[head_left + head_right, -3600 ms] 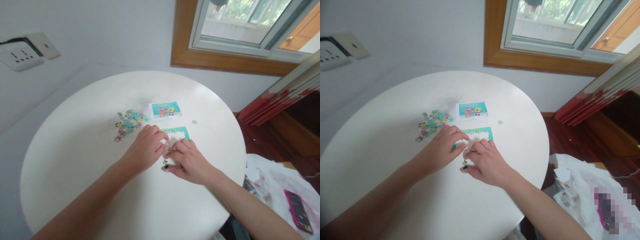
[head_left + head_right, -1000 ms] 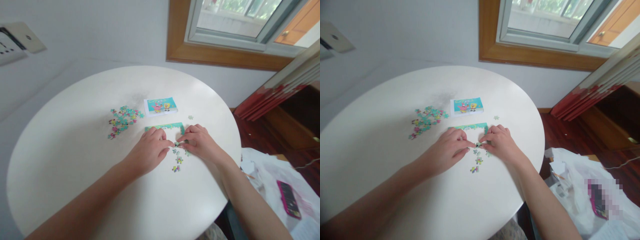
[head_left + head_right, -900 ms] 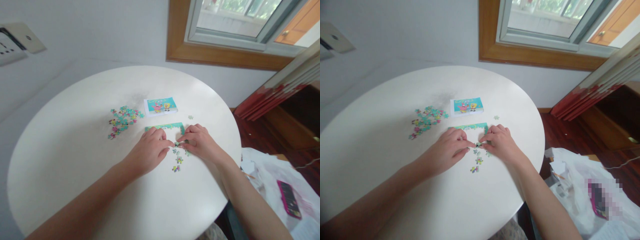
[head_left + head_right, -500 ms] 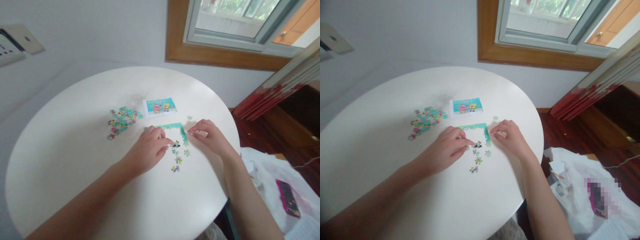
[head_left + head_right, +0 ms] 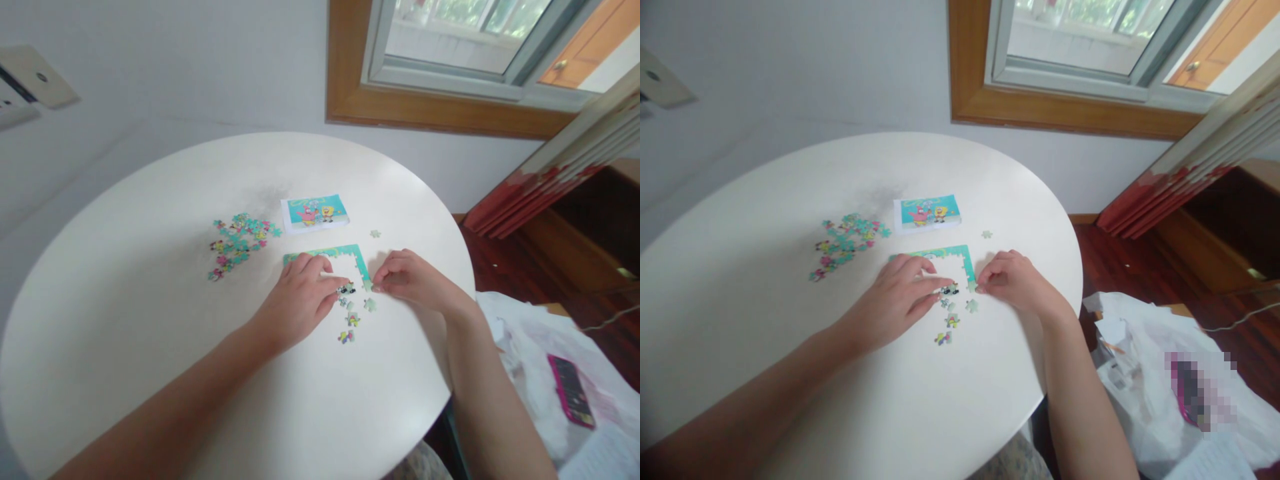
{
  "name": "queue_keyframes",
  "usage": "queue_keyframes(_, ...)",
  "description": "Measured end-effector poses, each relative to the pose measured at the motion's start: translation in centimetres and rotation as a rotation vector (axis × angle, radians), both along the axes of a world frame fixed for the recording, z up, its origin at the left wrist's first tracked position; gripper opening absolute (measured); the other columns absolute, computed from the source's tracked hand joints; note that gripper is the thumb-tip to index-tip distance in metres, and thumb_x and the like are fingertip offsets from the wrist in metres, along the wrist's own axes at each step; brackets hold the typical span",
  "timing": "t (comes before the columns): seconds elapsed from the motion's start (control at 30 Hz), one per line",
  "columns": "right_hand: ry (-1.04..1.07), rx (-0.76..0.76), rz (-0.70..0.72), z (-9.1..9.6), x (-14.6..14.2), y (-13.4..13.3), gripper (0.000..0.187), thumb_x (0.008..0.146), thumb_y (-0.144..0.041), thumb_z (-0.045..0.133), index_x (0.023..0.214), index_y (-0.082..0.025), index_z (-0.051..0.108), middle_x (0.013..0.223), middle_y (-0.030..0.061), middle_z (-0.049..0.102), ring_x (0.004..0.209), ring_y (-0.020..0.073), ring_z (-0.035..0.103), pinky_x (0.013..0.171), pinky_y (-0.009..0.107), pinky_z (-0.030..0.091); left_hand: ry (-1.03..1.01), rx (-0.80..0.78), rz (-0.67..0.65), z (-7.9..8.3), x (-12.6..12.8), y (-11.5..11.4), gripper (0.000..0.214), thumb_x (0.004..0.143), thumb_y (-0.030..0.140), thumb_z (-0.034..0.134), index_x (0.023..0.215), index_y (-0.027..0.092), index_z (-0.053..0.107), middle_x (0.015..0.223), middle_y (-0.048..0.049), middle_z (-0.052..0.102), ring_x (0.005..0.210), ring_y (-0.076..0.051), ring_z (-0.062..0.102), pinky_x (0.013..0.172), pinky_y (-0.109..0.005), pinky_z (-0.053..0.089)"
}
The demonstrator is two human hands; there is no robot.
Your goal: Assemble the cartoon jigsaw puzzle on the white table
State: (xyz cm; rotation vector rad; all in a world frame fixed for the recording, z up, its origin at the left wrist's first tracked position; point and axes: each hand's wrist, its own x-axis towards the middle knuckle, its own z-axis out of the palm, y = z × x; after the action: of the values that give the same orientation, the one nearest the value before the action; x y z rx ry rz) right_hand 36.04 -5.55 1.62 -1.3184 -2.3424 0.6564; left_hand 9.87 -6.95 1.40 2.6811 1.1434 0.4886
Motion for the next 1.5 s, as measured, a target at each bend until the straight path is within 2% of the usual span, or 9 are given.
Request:
queue_keyframes(0.57,0.017,0.011,0.012,-0.2,-0.1,0.0,0.005,0.081,-0.025,0.071,0.079,-0.024,0.075,0.079,0.0004,0.07,0.079,0.0157,0.061,0.083,0.031,0.042,0.015,0.0,-0.004,-0.1,0.0,0.0,0.029,0.091,0.021,0.056,0.117,0.028,0.067,0.109,-0.0075,0.055,0.105,-0.026,0.047,0.093,-0.044,0.039)
queue_keyframes(0.87,0.023,-0.011,-0.003,-0.2,0.0,0.0,0.005,0.081,-0.025,0.07,0.079,-0.024,0.075,0.08,0.0,0.071,0.08,0.0155,0.061,0.086,0.032,0.043,-0.011,0.004,0.019,0.3,-0.6,0.3,0.02,0.091,0.023,0.057,0.106,0.024,0.07,0.106,-0.0071,0.056,0.104,-0.026,0.048,0.094,-0.045,0.038)
queue_keyframes(1.03,0.112,-0.023,-0.046,0.7,-0.2,-0.6,0.009,0.082,-0.02,0.066,0.079,-0.022,0.074,0.08,0.0018,0.07,0.085,0.0174,0.061,0.087,0.033,0.045,-0.005,0.01,0.019,0.5,-0.7,0.4,0.018,0.09,0.024,0.058,0.103,0.024,0.071,0.105,-0.0069,0.057,0.104,-0.026,0.048,0.092,-0.044,0.039)
queue_keyframes(1.1,0.163,-0.023,-0.004,1.4,-0.6,-1.1,0.009,0.083,-0.02,0.066,0.083,-0.023,0.075,0.083,0.0027,0.068,0.087,0.0177,0.061,0.086,0.033,0.047,-0.003,0.015,0.021,0.5,-0.8,0.4,0.019,0.09,0.024,0.057,0.104,0.024,0.07,0.105,-0.0069,0.057,0.104,-0.025,0.048,0.092,-0.043,0.039)
queue_keyframes(1.17,0.175,-0.034,0.097,2.0,-1.1,-1.5,0.012,0.084,-0.019,0.067,0.089,-0.024,0.076,0.087,0.0034,0.067,0.089,0.0176,0.06,0.086,0.032,0.048,-0.002,0.024,0.024,0.4,-0.8,0.5,0.02,0.091,0.024,0.056,0.105,0.023,0.07,0.104,-0.007,0.057,0.104,-0.026,0.048,0.092,-0.044,0.039)
queue_keyframes(1.3,0.089,-0.049,0.25,2.5,-2.2,-2.3,0.016,0.084,-0.018,0.068,0.095,-0.026,0.077,0.091,0.0047,0.066,0.093,0.0188,0.059,0.086,0.032,0.048,-0.008,0.037,0.02,0.4,-0.9,0.5,0.02,0.09,0.023,0.057,0.104,0.024,0.07,0.104,-0.0064,0.058,0.103,-0.025,0.048,0.092,-0.043,0.039)
queue_keyframes(1.4,0.054,-0.025,0.286,2.4,-2.6,-2.8,0.016,0.085,-0.018,0.066,0.095,-0.025,0.076,0.089,0.005,0.066,0.091,0.0188,0.058,0.084,0.031,0.048,-0.005,0.034,0.019,0.5,-1.0,0.5,0.02,0.09,0.021,0.057,0.104,0.025,0.071,0.105,-0.0062,0.057,0.104,-0.025,0.048,0.093,-0.043,0.039)
queue_keyframes(1.5,0.026,0.046,0.237,2.5,-2.7,-3.1,0.017,0.086,-0.016,0.063,0.095,-0.023,0.076,0.089,0.0057,0.066,0.09,0.0191,0.057,0.084,0.032,0.046,-0.004,0.022,0.024,0.6,-1.0,0.4,0.02,0.089,0.019,0.058,0.104,0.024,0.071,0.105,-0.0063,0.057,0.104,-0.026,0.047,0.093,-0.044,0.039)
